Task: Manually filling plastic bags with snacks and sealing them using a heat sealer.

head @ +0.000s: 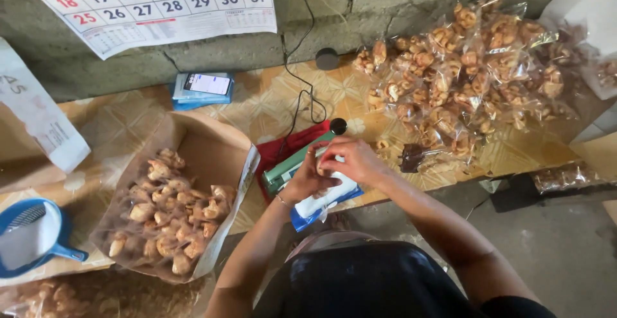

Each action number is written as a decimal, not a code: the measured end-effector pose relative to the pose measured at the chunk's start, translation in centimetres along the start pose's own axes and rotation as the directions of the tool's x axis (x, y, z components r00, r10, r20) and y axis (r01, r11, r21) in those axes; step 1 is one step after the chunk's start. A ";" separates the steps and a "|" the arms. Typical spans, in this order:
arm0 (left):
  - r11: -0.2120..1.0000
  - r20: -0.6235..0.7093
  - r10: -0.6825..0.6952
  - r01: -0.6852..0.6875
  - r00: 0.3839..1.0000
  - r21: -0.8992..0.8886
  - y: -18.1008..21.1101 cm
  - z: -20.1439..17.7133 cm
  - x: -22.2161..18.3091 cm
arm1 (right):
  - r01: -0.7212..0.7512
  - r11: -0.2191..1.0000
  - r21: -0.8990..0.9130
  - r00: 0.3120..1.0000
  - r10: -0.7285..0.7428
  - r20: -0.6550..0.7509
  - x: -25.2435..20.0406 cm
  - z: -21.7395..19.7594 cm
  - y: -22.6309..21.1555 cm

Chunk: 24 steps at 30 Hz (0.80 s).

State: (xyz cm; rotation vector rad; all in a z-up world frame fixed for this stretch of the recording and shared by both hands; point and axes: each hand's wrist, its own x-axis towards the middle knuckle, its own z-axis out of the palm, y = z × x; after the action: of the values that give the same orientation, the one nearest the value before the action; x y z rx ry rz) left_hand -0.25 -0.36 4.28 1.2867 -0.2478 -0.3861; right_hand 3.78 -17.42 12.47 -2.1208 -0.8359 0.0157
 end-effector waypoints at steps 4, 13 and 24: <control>0.991 0.077 0.014 -0.004 0.997 -0.133 -1.0 -0.7 -0.1 | 0.141 0.990 -0.020 0.985 -0.138 0.105 0.9 -0.2 1.6; 0.995 0.191 -0.083 0.091 0.978 -0.037 3.0 -0.2 1.7 | -0.078 0.975 -0.209 0.931 0.146 0.335 3.4 -6.3 -2.5; 0.992 0.167 0.039 -0.017 0.985 -0.129 7.6 1.9 1.4 | 0.151 0.983 -0.101 0.824 -0.068 0.563 3.2 -10.7 1.6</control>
State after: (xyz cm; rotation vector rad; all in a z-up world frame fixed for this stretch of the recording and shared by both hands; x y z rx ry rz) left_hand 1.33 -0.90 12.09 1.1252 -0.3789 -0.4810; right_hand 10.23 -23.85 19.17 -2.2247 -1.3346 0.5591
